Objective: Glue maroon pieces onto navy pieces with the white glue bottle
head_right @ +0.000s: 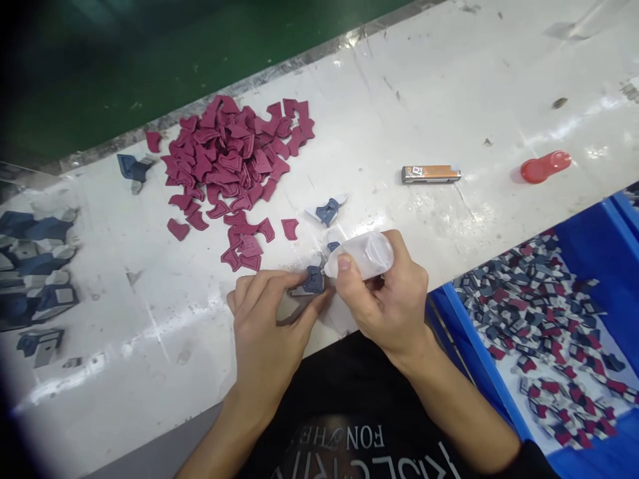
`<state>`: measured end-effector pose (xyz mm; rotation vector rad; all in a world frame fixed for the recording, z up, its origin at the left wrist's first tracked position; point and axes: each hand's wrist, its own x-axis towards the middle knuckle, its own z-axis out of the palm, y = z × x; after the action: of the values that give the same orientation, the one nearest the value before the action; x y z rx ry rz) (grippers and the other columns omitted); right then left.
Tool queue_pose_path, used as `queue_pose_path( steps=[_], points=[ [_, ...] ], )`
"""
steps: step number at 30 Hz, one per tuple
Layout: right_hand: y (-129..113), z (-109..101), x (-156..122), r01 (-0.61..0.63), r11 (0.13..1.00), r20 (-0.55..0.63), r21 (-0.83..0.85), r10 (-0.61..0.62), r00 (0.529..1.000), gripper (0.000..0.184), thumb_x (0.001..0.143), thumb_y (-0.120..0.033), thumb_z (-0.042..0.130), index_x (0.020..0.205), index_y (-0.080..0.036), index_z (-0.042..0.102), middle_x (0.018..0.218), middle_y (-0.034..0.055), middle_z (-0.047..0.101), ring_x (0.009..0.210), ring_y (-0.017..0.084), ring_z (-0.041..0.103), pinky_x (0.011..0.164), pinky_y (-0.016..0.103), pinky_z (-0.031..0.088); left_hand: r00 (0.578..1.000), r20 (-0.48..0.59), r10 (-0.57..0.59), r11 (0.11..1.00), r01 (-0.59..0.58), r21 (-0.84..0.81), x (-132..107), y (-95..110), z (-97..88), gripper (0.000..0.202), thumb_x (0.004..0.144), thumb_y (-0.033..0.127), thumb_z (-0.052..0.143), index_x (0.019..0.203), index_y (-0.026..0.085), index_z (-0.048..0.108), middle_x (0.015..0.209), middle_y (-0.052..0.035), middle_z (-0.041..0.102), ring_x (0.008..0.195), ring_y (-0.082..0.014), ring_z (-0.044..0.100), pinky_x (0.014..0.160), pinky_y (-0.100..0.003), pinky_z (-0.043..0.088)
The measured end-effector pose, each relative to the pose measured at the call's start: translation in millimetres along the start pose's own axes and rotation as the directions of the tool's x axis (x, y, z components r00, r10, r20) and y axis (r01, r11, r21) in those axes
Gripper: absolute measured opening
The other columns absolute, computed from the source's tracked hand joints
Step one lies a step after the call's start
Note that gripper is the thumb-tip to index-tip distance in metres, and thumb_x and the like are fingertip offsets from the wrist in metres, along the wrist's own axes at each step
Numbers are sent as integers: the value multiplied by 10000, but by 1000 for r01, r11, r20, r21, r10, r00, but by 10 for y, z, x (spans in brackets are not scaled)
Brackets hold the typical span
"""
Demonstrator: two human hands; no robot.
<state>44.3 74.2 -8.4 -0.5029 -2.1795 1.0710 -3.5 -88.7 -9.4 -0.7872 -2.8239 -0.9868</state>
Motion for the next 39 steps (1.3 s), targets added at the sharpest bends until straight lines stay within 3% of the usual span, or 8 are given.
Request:
queue_pose_path(
  steps=[9,21,24,28,31,34,37,39],
  points=[
    [-24,65,13,9,999,12,-54,-8,1000,225,996,-417,731,882,-253,629,637,-20,592,505,153,564,408,267,412,1000,4,0,1000,0,-10,-7,5,-8,233,917,310,848,1048,238,669,989,8,719,967,-205,566,894,-382,396],
    [-66,20,0,24,999,108,34,-27,994,196,986,-391,716,902,-239,624,614,-45,617,463,135,561,383,246,416,1000,22,5,1000,-5,-11,-6,2,-33,194,953,328,808,1060,248,667,984,20,714,974,-202,572,895,-386,359],
    [-22,39,-13,13,993,15,115,-15,1000,180,963,-385,757,911,-230,679,690,-16,672,524,151,610,411,259,449,1000,16,12,1000,-12,5,0,3,-28,204,945,325,818,1060,248,669,992,20,717,978,-203,577,897,-386,356],
    [102,93,-20,-70,918,-228,389,170,959,221,962,-427,765,902,-217,738,797,46,723,647,215,694,487,327,525,1000,-6,14,998,-13,66,50,-28,-3,242,917,324,847,1063,254,667,1002,11,708,996,-224,587,888,-400,346],
    [159,114,-15,-168,833,-212,527,320,923,251,957,-458,775,890,-217,751,721,42,680,601,218,664,452,329,471,1000,-13,-2,992,4,122,119,-69,-11,239,922,347,838,1065,258,669,993,-1,695,998,-247,570,871,-411,346],
    [146,112,4,-210,809,-189,548,365,912,214,992,-439,736,869,-264,732,651,17,607,548,207,605,419,325,424,999,17,-46,984,42,173,210,-91,-85,264,933,426,815,1096,273,674,1032,-18,694,1039,-275,550,878,-429,364],
    [109,103,33,-243,787,-177,567,404,897,203,1011,-430,703,868,-287,728,628,8,558,503,199,535,405,340,400,994,89,-65,986,50,161,352,-67,-207,487,889,457,851,1292,294,631,1158,-48,664,1114,-302,533,950,-478,413],
    [95,95,51,-255,744,-161,618,437,885,215,1005,-430,704,850,-283,734,619,6,539,482,188,483,406,346,372,991,137,-7,988,-14,152,490,-33,-273,545,890,384,831,1371,286,595,1231,-73,630,1132,-305,521,990,-507,432]
  ],
)
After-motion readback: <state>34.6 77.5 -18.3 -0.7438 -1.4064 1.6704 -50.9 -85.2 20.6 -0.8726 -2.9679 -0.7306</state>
